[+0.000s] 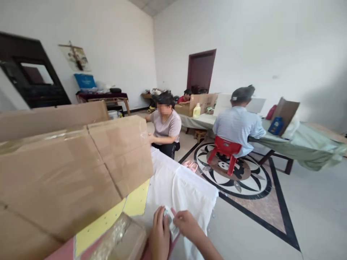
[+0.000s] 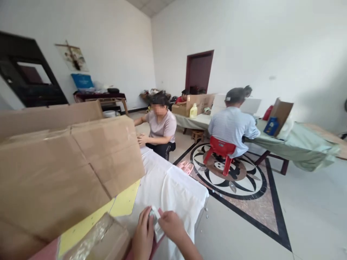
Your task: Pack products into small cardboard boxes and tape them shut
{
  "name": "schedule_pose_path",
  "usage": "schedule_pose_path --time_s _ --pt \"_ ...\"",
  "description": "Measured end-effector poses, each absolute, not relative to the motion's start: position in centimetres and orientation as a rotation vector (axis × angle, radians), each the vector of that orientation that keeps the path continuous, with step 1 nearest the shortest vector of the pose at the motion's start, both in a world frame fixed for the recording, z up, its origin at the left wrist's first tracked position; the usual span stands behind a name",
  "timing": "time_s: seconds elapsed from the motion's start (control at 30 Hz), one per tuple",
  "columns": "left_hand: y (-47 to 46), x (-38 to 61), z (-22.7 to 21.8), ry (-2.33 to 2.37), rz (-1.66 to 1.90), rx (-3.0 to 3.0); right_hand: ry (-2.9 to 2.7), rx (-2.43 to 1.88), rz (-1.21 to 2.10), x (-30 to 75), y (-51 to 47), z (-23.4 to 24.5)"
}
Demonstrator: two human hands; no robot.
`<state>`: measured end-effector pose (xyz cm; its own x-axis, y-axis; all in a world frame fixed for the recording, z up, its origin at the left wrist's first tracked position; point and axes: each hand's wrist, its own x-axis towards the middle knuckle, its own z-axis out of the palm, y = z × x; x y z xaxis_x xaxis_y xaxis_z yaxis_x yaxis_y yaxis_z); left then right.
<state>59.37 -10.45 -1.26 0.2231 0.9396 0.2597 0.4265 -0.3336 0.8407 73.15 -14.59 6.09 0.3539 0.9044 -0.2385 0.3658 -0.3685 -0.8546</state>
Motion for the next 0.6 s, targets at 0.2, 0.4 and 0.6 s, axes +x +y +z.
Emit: schedule_pose_path --time_s 0.2,0.4,0.6 --pt "-9.5 60.7 -3.6 1.183 1.152 1.836 -0.936 -1.957 1.317 74.9 -14.5 6.9" --pt "-9.3 61.4 -4.6 1.178 1.15 1.858 -0.991 -1.902 1.57 74.9 -13.4 8.1" --pt "-9.9 61.6 -2.9 1.2 1.147 1.745 -0.913 -2.066 1.269 73.1 -13.5 7.8"
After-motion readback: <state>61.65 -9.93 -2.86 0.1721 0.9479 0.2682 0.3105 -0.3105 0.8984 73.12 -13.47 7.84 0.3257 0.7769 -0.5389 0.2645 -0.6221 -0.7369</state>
